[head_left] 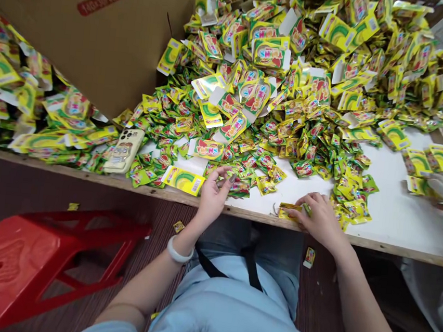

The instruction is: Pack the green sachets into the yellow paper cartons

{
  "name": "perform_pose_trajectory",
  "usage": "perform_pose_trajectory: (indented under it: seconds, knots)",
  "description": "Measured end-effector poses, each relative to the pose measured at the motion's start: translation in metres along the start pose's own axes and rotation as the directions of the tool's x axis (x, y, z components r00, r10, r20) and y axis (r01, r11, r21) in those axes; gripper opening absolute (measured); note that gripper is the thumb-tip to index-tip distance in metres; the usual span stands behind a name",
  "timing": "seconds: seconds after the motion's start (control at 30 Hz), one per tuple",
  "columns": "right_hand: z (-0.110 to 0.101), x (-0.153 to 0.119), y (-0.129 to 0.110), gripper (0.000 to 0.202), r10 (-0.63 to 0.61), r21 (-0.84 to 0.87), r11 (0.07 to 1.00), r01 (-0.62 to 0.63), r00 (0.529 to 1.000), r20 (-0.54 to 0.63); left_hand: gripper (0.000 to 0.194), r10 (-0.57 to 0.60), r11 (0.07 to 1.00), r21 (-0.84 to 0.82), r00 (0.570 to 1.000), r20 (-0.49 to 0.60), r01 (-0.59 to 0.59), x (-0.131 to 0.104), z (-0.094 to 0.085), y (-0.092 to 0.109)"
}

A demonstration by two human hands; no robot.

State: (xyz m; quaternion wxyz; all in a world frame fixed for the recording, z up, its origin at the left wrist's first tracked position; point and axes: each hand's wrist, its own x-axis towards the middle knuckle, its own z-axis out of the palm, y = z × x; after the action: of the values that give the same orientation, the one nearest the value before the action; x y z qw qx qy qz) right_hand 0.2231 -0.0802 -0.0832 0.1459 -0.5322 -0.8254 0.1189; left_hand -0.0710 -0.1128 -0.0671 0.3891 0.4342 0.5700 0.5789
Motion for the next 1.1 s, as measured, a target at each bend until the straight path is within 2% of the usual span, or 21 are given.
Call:
perform_pose_trajectory:
  seconds: [0.07,0.13,0.23,0.3,0.4,0.5,0.57,0.63,0.7,0.77,0.83,0.87,0.9,0.97,1.03,1.1]
  knots:
    - [0.000,0.003,-0.001,0.032,0.009,0.093,0.996,-0.014,0.998,0.056,0.041,0.008,1.000,0.023,1.000,0.016,-0.008,0.000,0.007,-0.005]
    - [-0.004,0.003,-0.009,0.031,0.042,0.249,0.967,-0.053,0.998,0.051,0.039,0.025,0.999,0.041,0.999,0.030,-0.026,0.000,0.010,-0.008]
    - [-0.013,0.005,-0.034,0.027,0.061,0.565,0.824,-0.041,0.998,-0.017,0.035,0.061,0.996,0.063,0.996,0.065,-0.065,-0.003,0.017,-0.010]
    - [-0.016,0.009,-0.055,0.026,0.019,0.666,0.745,0.042,0.996,-0.084,0.032,0.084,0.993,0.070,0.991,0.106,-0.092,-0.008,0.025,-0.008]
    - [-0.015,0.021,-0.077,0.024,-0.095,0.606,0.775,0.181,0.981,-0.170,0.028,0.099,0.992,0.055,0.979,0.176,-0.111,-0.015,0.035,0.001]
    - [-0.011,0.031,-0.083,0.020,-0.169,0.518,0.817,0.253,0.964,-0.205,0.029,0.081,0.996,0.023,0.974,0.213,-0.088,-0.020,0.036,0.009]
    - [-0.009,0.032,-0.080,0.017,-0.182,0.509,0.817,0.269,0.960,-0.214,0.034,0.066,0.998,-0.007,0.971,0.231,-0.066,-0.022,0.034,0.011]
    - [-0.007,0.030,-0.078,0.014,-0.124,0.559,0.796,0.233,0.966,-0.227,0.043,0.059,0.998,-0.042,0.965,0.254,-0.050,-0.024,0.032,0.010]
    - [-0.003,0.026,-0.079,0.019,0.012,0.697,0.706,0.126,0.982,-0.190,0.045,0.056,0.997,-0.065,0.964,0.258,-0.040,-0.027,0.033,0.007]
    - [0.002,0.020,-0.083,0.039,0.089,0.863,0.505,-0.026,0.996,-0.022,0.042,0.054,0.998,-0.056,0.968,0.245,-0.041,-0.032,0.036,0.004]
    - [0.008,0.014,-0.088,0.047,0.048,0.935,0.304,-0.185,0.983,0.179,0.039,0.054,0.999,-0.012,0.968,0.245,-0.053,-0.037,0.040,0.003]
    - [0.011,0.012,-0.090,0.044,0.021,0.939,0.240,-0.245,0.969,0.247,0.037,0.059,0.998,0.018,0.965,0.257,-0.066,-0.039,0.041,0.003]
    - [0.013,0.010,-0.090,0.039,0.016,0.937,0.204,-0.283,0.958,0.286,0.036,0.067,0.995,0.056,0.958,0.278,-0.086,-0.040,0.040,0.004]
    - [0.016,0.007,-0.086,0.030,0.070,0.942,0.181,-0.283,0.959,0.275,0.034,0.099,0.970,0.177,0.936,0.337,-0.166,-0.035,0.027,0.009]
    - [0.015,0.007,-0.074,0.028,0.140,0.950,0.206,-0.236,0.968,0.210,0.031,0.134,0.888,0.361,0.910,0.392,-0.286,-0.024,0.000,0.019]
    - [0.011,0.007,-0.059,0.028,0.207,0.946,0.258,-0.198,0.967,0.146,0.032,0.103,0.720,0.611,0.921,0.375,-0.329,-0.008,-0.037,0.034]
